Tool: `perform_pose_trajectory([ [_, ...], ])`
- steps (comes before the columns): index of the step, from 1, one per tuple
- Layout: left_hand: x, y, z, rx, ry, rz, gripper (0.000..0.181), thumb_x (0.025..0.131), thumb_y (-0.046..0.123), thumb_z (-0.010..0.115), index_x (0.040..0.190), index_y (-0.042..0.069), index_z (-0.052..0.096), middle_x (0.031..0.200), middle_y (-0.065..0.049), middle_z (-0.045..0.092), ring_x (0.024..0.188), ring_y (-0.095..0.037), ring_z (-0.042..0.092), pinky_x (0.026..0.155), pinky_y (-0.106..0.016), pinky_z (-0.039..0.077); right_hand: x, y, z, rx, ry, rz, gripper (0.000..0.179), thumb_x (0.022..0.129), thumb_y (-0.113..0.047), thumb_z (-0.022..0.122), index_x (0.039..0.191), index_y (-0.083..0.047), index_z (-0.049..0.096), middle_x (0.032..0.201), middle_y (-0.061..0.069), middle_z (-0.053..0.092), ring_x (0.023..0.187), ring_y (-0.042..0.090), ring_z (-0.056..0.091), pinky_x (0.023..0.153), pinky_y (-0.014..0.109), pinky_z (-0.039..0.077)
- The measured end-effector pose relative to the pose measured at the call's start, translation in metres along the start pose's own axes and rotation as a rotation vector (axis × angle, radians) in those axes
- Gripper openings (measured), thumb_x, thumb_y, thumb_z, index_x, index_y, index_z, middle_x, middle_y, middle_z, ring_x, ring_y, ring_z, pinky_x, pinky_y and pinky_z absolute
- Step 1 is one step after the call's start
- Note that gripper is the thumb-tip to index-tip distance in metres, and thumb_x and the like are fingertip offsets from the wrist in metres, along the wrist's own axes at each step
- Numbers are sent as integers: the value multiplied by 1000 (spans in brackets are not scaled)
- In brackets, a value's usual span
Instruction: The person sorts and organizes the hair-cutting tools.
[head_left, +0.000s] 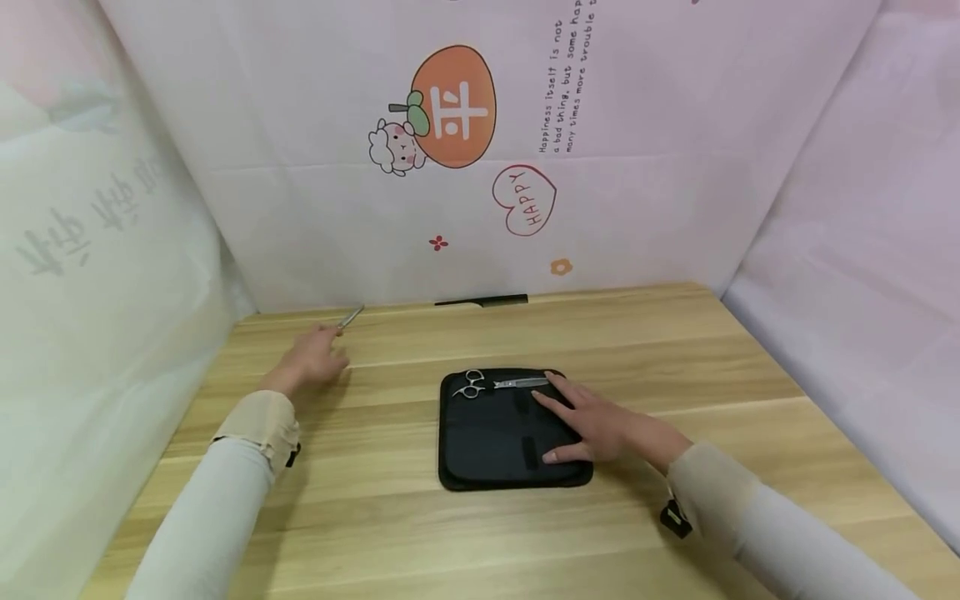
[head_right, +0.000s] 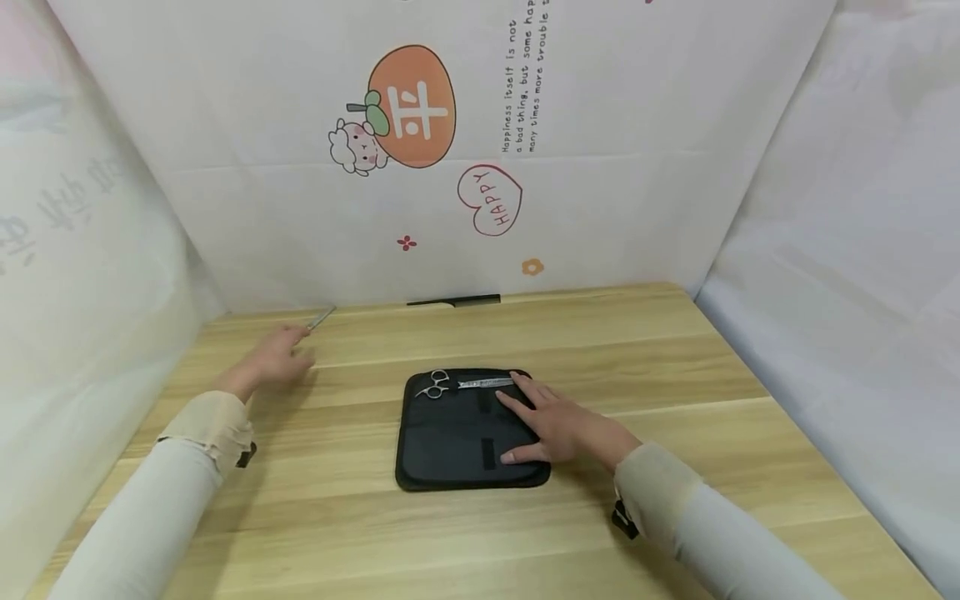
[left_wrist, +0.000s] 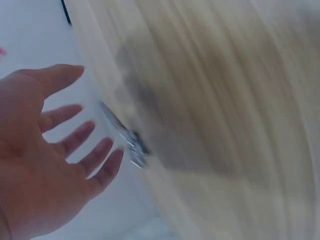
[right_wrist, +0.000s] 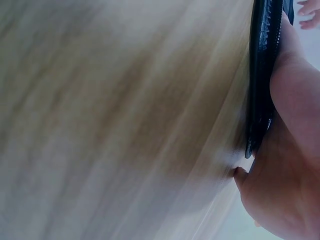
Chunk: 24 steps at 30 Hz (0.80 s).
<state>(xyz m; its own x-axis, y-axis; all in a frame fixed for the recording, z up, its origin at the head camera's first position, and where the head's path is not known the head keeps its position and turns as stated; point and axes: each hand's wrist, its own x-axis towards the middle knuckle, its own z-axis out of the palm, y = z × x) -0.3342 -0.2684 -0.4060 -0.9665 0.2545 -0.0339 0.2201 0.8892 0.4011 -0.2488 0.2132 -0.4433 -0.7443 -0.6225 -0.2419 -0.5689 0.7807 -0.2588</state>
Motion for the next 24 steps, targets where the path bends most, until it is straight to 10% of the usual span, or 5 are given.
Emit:
perform_pose_trajectory([
  [7, 3, -26, -5, -19, -32, -173, 75, 97, 22, 56, 152, -18, 25, 150, -43, 20, 133, -65, 21, 107, -72, 29, -2, -2, 2, 12, 7, 10, 99, 92, -73, 55, 166, -19, 17, 171, 15, -7, 155, 44, 7, 117, 62, 27],
  [24, 7, -23, -7, 57, -63, -204, 40, 100, 18, 54, 128, -11, 51, 129, -39, 40, 120, -59, 42, 98, -66, 40, -2, 1, 7, 3, 35, 5, 101, 91, -78, 51, 166, -20, 16, 171, 14, -8, 155, 44, 8, 117, 62, 29],
])
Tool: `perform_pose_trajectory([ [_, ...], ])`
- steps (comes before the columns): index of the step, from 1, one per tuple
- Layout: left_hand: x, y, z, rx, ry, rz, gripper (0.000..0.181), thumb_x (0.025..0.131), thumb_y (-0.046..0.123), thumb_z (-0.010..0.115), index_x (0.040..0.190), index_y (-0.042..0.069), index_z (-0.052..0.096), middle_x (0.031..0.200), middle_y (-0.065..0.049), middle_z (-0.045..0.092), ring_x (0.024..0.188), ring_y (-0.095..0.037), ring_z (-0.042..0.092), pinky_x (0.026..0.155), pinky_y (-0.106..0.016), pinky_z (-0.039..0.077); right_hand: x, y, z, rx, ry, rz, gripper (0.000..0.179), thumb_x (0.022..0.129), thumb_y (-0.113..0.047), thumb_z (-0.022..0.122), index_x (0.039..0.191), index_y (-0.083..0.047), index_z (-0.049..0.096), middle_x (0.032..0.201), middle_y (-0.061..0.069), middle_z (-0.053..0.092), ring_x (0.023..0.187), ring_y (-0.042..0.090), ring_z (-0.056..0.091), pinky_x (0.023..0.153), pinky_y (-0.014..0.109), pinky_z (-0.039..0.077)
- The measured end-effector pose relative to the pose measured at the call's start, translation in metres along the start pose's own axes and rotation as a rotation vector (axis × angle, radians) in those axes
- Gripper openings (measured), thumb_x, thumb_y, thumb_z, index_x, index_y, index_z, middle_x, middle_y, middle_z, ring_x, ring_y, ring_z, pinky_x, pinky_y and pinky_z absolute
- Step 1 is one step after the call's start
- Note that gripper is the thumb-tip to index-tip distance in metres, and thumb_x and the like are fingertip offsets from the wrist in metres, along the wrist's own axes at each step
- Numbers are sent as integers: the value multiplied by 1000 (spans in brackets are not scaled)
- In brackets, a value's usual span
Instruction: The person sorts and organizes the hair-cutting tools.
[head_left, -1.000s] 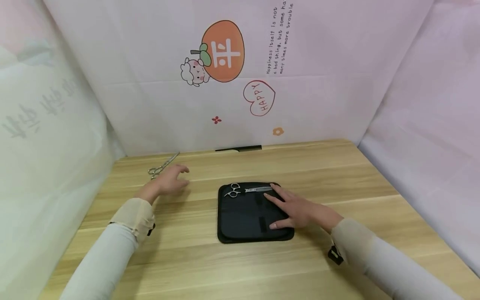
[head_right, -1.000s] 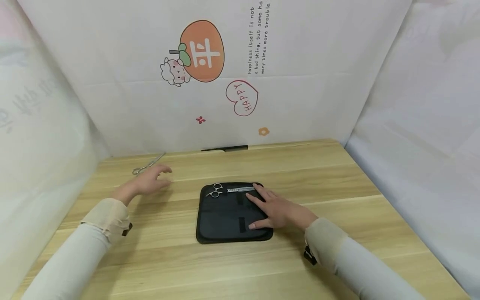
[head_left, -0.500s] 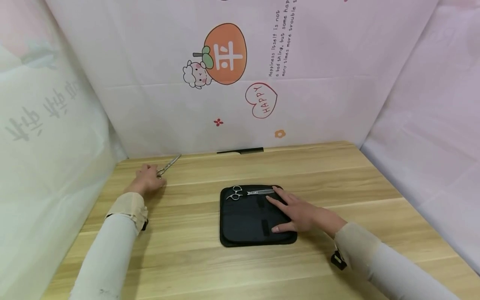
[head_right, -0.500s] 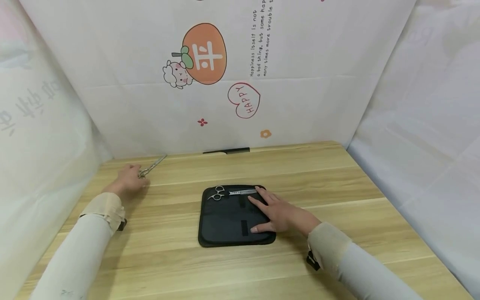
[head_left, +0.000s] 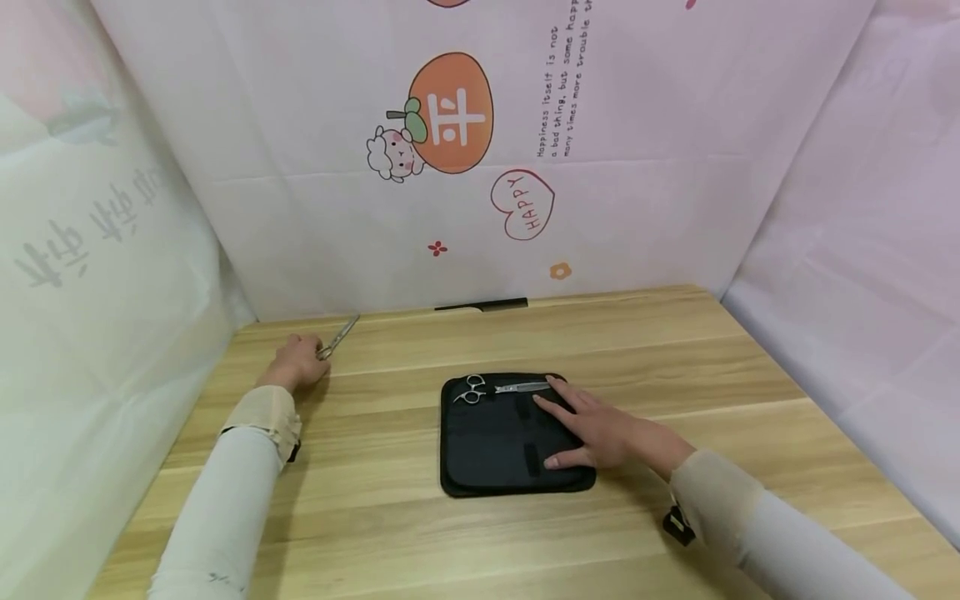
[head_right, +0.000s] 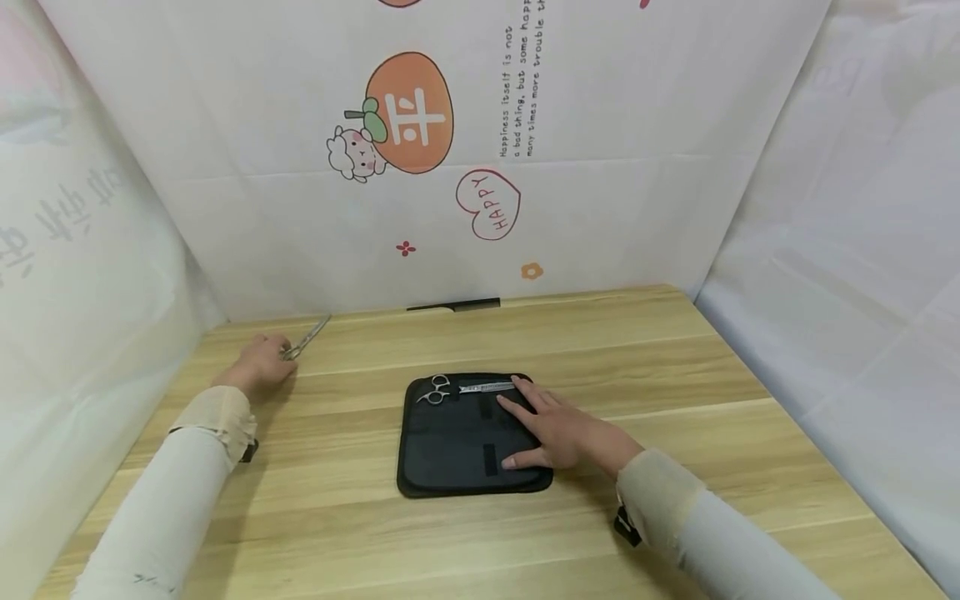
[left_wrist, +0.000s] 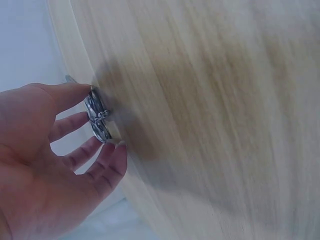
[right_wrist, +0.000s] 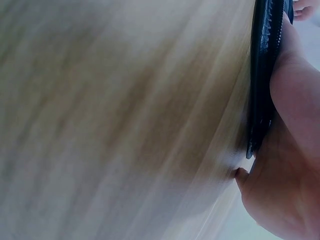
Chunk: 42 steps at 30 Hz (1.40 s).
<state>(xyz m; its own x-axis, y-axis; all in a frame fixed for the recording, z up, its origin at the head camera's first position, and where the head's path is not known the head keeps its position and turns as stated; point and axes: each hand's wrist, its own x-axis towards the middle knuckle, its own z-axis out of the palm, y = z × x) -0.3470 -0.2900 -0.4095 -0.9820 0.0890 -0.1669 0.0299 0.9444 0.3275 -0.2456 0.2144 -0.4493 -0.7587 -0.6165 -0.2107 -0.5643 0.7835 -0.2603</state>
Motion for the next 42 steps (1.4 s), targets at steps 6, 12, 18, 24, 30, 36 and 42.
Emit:
perform_pose_trajectory([
  [6, -3, 2, -2, 7, -24, 20, 36, 95, 20, 59, 115, -10, 57, 119, -33, 50, 109, -49, 51, 94, -59, 45, 1, 2, 1, 4, -1, 0, 101, 91, -77, 52, 166, -21, 14, 171, 13, -9, 155, 43, 7, 117, 62, 28],
  [12, -7, 6, -3, 33, -49, 50, 33, 90, 21, 59, 104, -9, 59, 100, -25, 61, 89, -36, 56, 78, -46, 50, -1, -1, -1, 7, -10, 9, 101, 91, -77, 52, 166, -20, 16, 171, 15, -8, 155, 45, 8, 118, 63, 26],
  [18, -7, 7, 1, 25, -85, 60, 26, 90, 21, 59, 98, -4, 60, 87, -15, 61, 76, -26, 55, 64, -33, 45, 0, 1, -2, -1, -19, 14, 101, 90, -78, 50, 166, -21, 15, 171, 15, -8, 155, 44, 7, 118, 63, 26],
  [24, -10, 10, 3, 13, -89, 82, 23, 92, 21, 61, 96, -1, 60, 83, -13, 61, 76, -25, 56, 66, -32, 45, 2, 2, 0, 10, 1, -12, 101, 91, -76, 52, 166, -19, 15, 171, 17, -7, 154, 47, 8, 116, 66, 26],
  [30, -19, 18, 3, -22, -112, 97, 20, 93, 17, 65, 95, -2, 58, 82, -12, 61, 76, -25, 56, 67, -35, 46, 1, 3, 0, 12, 2, -17, 101, 92, -76, 53, 166, -19, 16, 171, 17, -7, 153, 48, 8, 115, 67, 26],
  [36, -21, 22, 5, -19, -112, 110, 19, 94, 16, 65, 94, -1, 57, 82, -12, 60, 76, -25, 56, 66, -34, 45, 1, 3, 0, 0, -1, -13, 101, 91, -77, 51, 166, -20, 14, 171, 16, -8, 154, 47, 8, 116, 66, 26],
  [42, -22, 22, 5, 12, -107, 130, 19, 93, 18, 66, 94, 0, 57, 84, -11, 58, 78, -26, 54, 70, -36, 45, 1, 2, 1, 16, 7, -20, 101, 92, -75, 53, 166, -19, 15, 170, 18, -6, 153, 49, 9, 115, 68, 25],
])
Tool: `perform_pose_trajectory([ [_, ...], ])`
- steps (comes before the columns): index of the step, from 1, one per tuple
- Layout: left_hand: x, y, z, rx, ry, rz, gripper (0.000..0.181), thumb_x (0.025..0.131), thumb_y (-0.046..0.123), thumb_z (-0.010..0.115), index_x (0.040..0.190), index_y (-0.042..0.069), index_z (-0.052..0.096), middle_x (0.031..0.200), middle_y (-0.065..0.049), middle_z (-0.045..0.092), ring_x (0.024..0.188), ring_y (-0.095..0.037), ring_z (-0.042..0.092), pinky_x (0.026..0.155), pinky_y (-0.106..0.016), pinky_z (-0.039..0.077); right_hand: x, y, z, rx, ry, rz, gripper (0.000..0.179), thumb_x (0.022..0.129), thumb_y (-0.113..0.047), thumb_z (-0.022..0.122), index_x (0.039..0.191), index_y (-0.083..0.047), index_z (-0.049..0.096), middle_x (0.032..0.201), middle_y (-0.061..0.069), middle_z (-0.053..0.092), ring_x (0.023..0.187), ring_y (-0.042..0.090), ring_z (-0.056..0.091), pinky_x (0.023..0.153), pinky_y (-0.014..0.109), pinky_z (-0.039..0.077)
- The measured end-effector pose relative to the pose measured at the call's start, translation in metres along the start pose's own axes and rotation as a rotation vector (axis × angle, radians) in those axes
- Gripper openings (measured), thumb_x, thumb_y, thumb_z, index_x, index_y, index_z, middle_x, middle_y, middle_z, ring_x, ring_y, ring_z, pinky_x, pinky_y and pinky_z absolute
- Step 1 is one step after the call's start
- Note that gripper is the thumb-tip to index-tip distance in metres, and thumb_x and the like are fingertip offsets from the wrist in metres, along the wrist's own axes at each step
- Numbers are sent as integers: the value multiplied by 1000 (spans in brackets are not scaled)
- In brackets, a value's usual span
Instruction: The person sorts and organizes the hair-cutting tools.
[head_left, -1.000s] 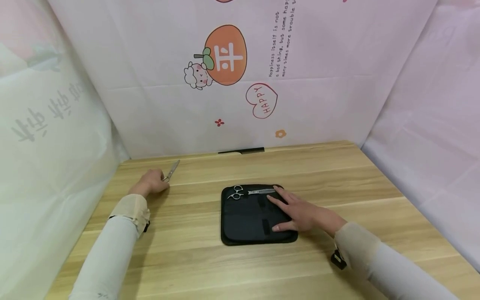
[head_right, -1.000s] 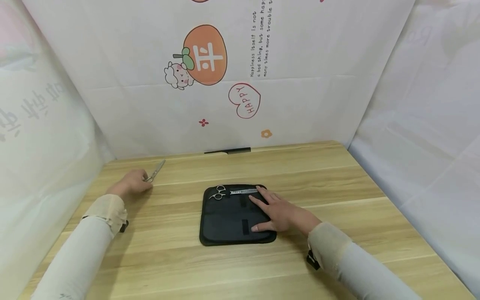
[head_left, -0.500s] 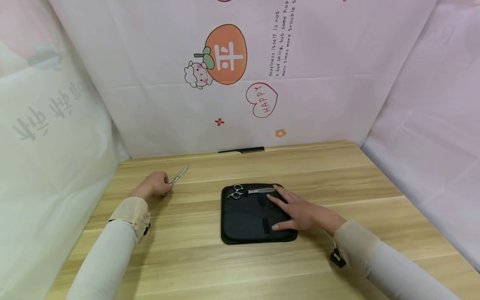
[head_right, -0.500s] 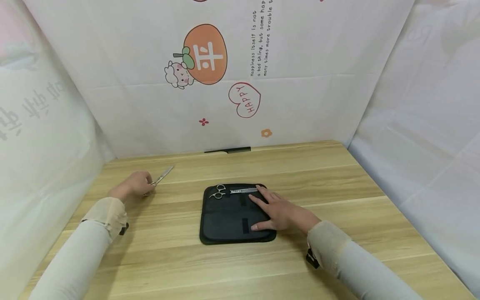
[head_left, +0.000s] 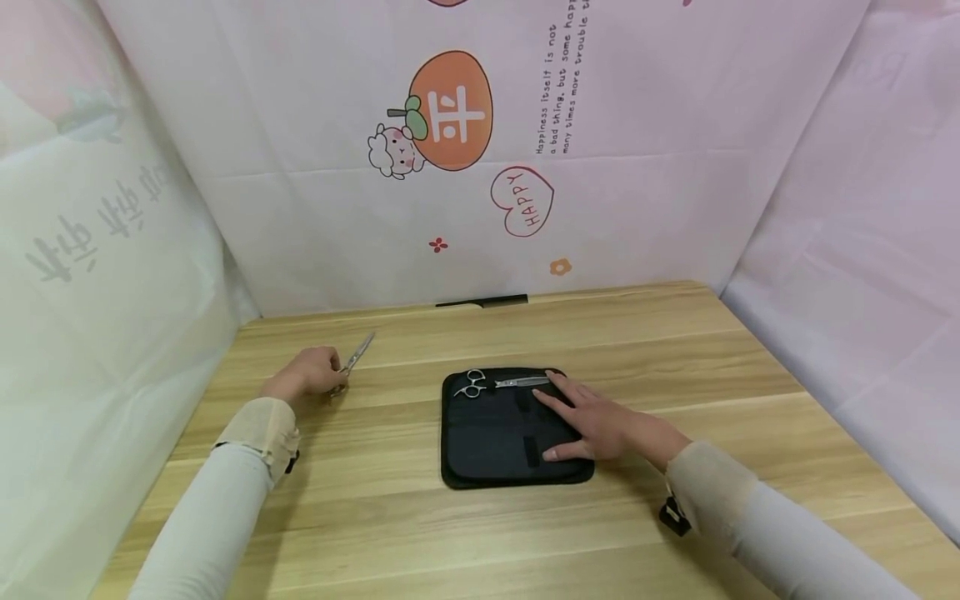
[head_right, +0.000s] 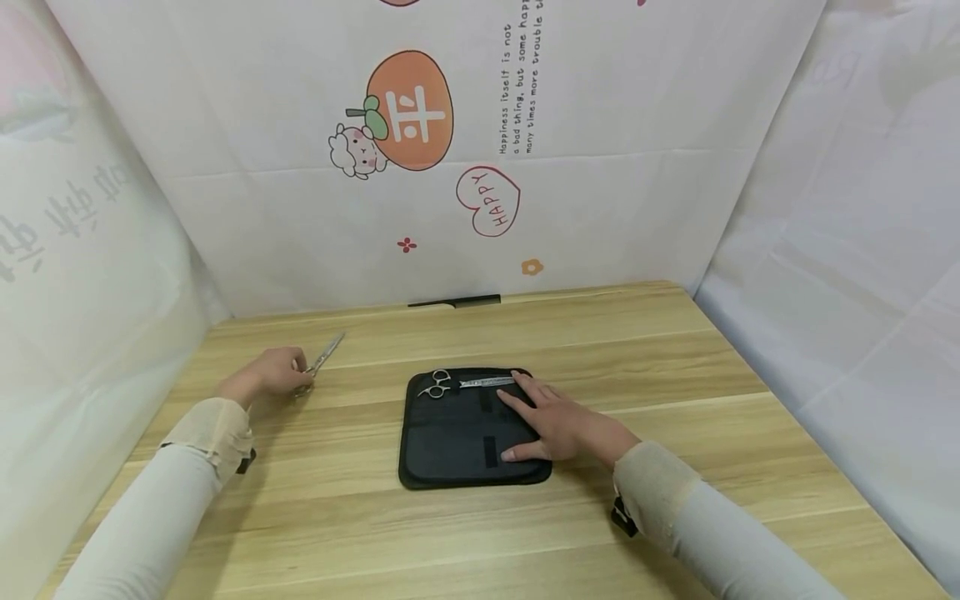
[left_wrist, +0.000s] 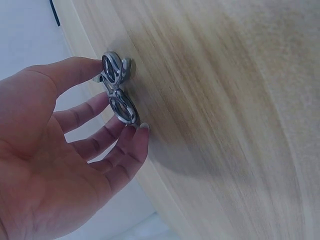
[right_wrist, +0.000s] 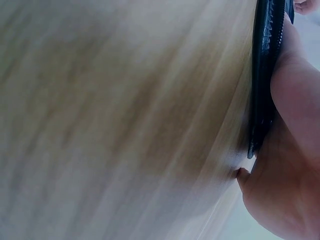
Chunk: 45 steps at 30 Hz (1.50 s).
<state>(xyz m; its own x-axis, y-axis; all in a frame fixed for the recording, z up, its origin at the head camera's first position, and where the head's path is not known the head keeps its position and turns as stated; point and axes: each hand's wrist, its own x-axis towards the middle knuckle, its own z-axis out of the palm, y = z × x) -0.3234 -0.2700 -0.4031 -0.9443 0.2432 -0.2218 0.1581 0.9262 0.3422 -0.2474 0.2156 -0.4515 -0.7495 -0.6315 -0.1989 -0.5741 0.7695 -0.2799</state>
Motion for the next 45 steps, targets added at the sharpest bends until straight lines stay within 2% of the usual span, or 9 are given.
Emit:
perform_pose_trajectory([
  [9, 0, 3, 3, -1, -8, 23, 22, 96, 21, 64, 99, 0, 59, 88, -12, 60, 82, -28, 55, 74, -40, 46, 1, 4, 5, -22, 17, -6, 101, 91, -79, 49, 166, -21, 14, 171, 16, -6, 153, 47, 10, 116, 65, 26],
  [15, 3, 6, 5, -53, 7, 46, 55, 96, 20, 65, 140, -5, 43, 110, -27, 64, 93, -35, 59, 85, -51, 49, -1, 0, 1, -11, 20, -14, 99, 92, -73, 54, 166, -17, 17, 170, 20, -4, 153, 48, 10, 115, 67, 26],
  [17, 5, 5, 6, -45, -3, 56, 56, 98, 20, 64, 144, -3, 41, 116, -31, 62, 95, -36, 59, 85, -52, 49, -1, -2, 0, -11, 14, -9, 99, 93, -72, 56, 166, -17, 17, 170, 19, -4, 153, 48, 10, 116, 66, 26],
  [20, 6, 5, 8, -20, -5, 74, 44, 99, 19, 62, 136, -3, 50, 118, -29, 63, 96, -35, 60, 83, -50, 49, -2, -2, 0, -21, 13, -5, 99, 93, -73, 54, 166, -17, 17, 170, 19, -5, 153, 47, 10, 116, 65, 26],
  [23, 6, 6, 8, -11, -9, 78, 34, 99, 19, 61, 123, -4, 57, 109, -24, 65, 90, -32, 60, 80, -47, 49, -2, -2, 0, -29, 8, 6, 99, 92, -75, 52, 166, -19, 16, 171, 16, -6, 154, 44, 9, 118, 63, 25],
  [28, 5, 10, 7, -6, 14, 91, 23, 99, 9, 54, 112, -9, 61, 102, -22, 65, 96, -35, 61, 87, -51, 50, -2, -4, -1, -37, 10, 10, 99, 92, -75, 53, 166, -19, 17, 171, 16, -5, 155, 44, 10, 118, 62, 26],
  [33, 4, 9, 6, -27, 27, 116, 21, 92, 5, 65, 106, -10, 65, 96, -19, 67, 93, -35, 62, 85, -50, 52, -2, -2, 1, -29, 31, -11, 98, 93, -73, 54, 165, -17, 18, 171, 19, -3, 153, 47, 12, 115, 66, 27],
  [36, 6, 6, 6, -10, 45, 150, 18, 88, 5, 73, 102, -7, 70, 91, -15, 67, 86, -30, 61, 80, -46, 52, -1, 1, 4, -29, 36, -14, 99, 92, -74, 53, 166, -18, 17, 171, 19, -3, 153, 48, 13, 115, 67, 27],
  [45, 2, 2, 4, 59, 45, 222, 12, 85, 2, 68, 96, 6, 73, 90, -10, 66, 82, -26, 54, 76, -47, 47, -2, 0, 4, -24, 48, -27, 99, 93, -73, 54, 165, -15, 19, 170, 22, -1, 153, 49, 12, 115, 67, 25],
])
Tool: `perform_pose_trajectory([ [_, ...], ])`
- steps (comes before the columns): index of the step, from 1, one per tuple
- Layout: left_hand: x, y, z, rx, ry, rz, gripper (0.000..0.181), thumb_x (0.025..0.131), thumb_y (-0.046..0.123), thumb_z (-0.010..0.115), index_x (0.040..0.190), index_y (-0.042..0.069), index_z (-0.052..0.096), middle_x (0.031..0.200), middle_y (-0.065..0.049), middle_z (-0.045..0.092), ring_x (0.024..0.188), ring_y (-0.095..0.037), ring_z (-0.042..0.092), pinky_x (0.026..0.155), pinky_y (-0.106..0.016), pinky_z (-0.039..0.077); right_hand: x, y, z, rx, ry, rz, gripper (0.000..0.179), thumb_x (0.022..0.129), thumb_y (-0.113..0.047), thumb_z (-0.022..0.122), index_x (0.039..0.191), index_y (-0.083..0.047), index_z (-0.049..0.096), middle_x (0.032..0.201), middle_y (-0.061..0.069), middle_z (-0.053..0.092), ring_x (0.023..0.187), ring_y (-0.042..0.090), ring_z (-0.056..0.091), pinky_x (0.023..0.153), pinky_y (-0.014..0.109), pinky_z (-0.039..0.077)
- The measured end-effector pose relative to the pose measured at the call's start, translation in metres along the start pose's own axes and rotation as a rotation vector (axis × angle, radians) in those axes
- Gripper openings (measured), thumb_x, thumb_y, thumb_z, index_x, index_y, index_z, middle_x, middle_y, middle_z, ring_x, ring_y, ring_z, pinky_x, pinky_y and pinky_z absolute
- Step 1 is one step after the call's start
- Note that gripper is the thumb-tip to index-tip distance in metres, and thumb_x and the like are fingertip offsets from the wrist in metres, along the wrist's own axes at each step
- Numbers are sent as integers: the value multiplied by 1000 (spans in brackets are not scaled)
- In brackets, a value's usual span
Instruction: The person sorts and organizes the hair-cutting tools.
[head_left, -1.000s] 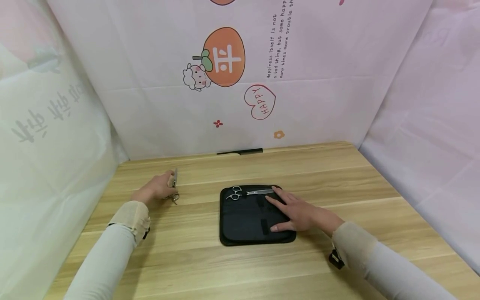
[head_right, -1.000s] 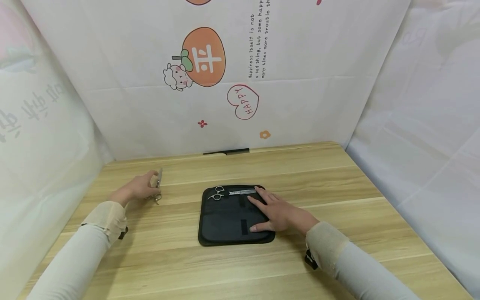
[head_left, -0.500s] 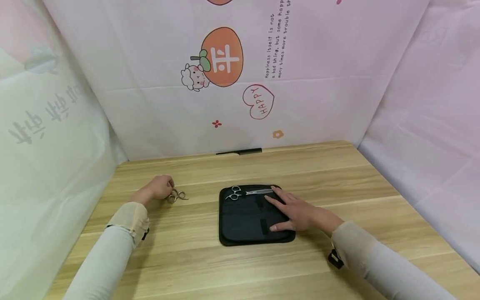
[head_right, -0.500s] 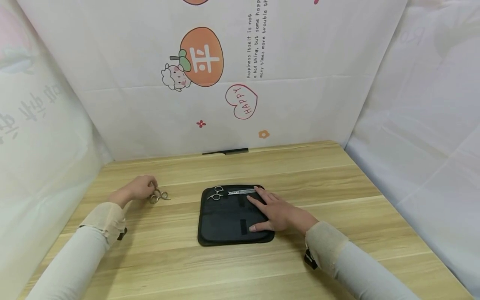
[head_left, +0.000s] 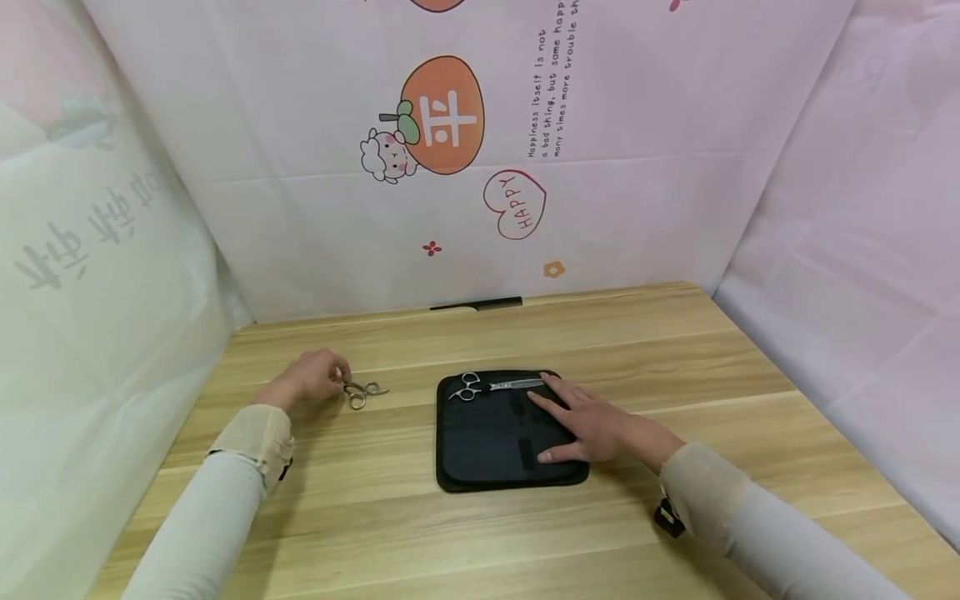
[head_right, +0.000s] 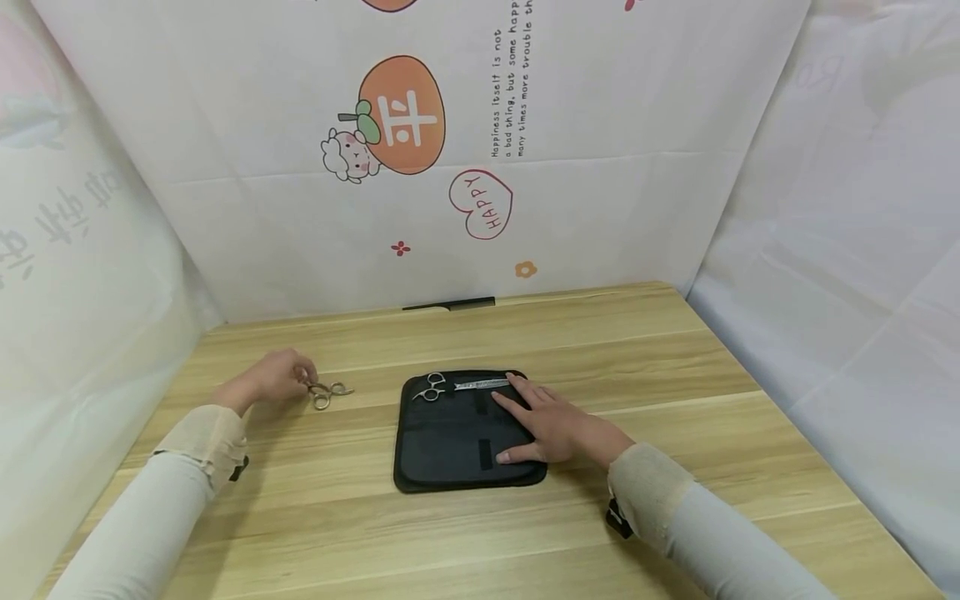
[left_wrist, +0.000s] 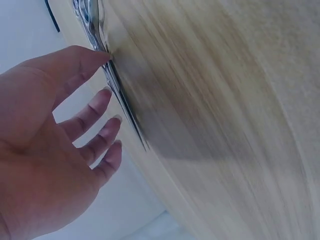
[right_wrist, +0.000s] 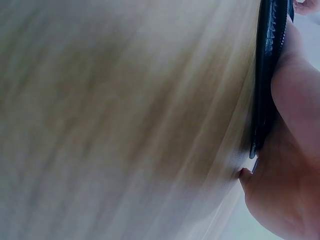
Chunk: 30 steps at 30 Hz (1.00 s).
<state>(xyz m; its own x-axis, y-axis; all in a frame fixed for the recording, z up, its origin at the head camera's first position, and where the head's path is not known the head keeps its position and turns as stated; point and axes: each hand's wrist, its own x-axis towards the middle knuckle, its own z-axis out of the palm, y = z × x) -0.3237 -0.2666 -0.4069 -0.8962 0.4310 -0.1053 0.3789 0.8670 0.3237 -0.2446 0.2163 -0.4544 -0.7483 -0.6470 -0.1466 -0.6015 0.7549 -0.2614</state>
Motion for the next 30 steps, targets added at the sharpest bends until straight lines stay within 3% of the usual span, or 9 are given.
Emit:
perform_pose_trajectory([
  [7, 1, -11, 2, 4, -103, 14, 10, 88, 6, 67, 95, 12, 68, 88, -4, 61, 83, -24, 55, 82, -54, 44, 0, -2, -1, -11, -8, 4, 98, 93, -74, 52, 165, -17, 18, 170, 20, -2, 153, 48, 12, 116, 66, 25],
  [11, 3, -16, 6, -10, -136, 28, 9, 91, 8, 65, 98, 12, 66, 87, 0, 60, 82, -19, 53, 79, -47, 43, 0, -4, -3, -19, -25, 21, 98, 93, -73, 54, 166, -17, 17, 171, 19, -4, 154, 46, 11, 117, 64, 25],
  [18, -3, -1, 3, -119, -175, 49, 6, 97, 5, 64, 100, 0, 62, 89, -7, 59, 81, -20, 53, 74, -34, 46, 0, -4, -2, -27, -27, 33, 98, 93, -73, 53, 166, -19, 16, 171, 16, -5, 154, 44, 10, 117, 63, 26],
  [27, -6, 17, 2, -49, -201, 52, 6, 99, 4, 62, 94, -1, 61, 86, -6, 58, 79, -19, 52, 72, -33, 44, 0, -4, -1, -22, -22, 36, 99, 92, -75, 52, 166, -19, 16, 171, 16, -5, 155, 44, 9, 118, 62, 25],
  [30, -6, 19, 1, -67, -201, 53, 6, 100, 2, 59, 95, -1, 59, 85, -6, 56, 78, -19, 51, 71, -32, 43, 0, -4, 0, -24, -20, 38, 99, 93, -74, 52, 166, -19, 16, 171, 16, -5, 155, 43, 8, 119, 62, 24],
])
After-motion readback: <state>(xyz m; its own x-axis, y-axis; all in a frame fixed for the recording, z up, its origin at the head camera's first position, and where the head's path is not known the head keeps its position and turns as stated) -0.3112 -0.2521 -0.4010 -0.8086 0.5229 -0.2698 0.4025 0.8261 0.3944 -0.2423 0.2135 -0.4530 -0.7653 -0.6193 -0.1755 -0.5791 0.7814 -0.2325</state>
